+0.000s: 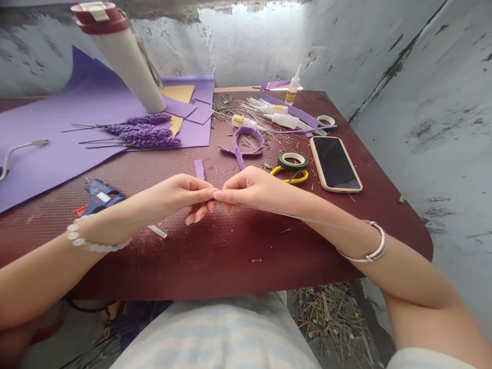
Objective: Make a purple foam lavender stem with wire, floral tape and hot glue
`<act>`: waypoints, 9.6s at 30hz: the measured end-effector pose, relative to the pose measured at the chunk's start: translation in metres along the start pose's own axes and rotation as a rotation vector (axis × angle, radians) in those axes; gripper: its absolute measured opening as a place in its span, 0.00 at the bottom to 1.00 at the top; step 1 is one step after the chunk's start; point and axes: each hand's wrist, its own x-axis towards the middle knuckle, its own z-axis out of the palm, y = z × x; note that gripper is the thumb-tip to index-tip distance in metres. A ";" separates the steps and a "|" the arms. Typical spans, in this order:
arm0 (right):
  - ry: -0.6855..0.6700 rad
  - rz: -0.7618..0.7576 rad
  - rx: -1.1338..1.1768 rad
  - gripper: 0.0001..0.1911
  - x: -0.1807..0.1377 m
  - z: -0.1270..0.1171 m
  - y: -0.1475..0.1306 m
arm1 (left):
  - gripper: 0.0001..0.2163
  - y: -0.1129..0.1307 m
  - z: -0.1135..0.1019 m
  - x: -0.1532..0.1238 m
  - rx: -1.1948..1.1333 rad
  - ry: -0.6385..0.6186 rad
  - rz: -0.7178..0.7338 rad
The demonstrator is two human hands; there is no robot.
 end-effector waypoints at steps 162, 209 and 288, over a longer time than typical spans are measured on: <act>-0.247 0.075 0.051 0.16 -0.001 -0.009 0.003 | 0.06 -0.005 0.001 -0.004 0.404 0.098 0.229; -0.086 0.087 0.014 0.15 0.002 -0.003 0.005 | 0.12 -0.006 -0.001 -0.002 0.417 0.127 0.259; -0.154 0.069 0.138 0.17 0.002 -0.007 0.003 | 0.07 0.003 -0.001 -0.005 0.448 0.179 0.323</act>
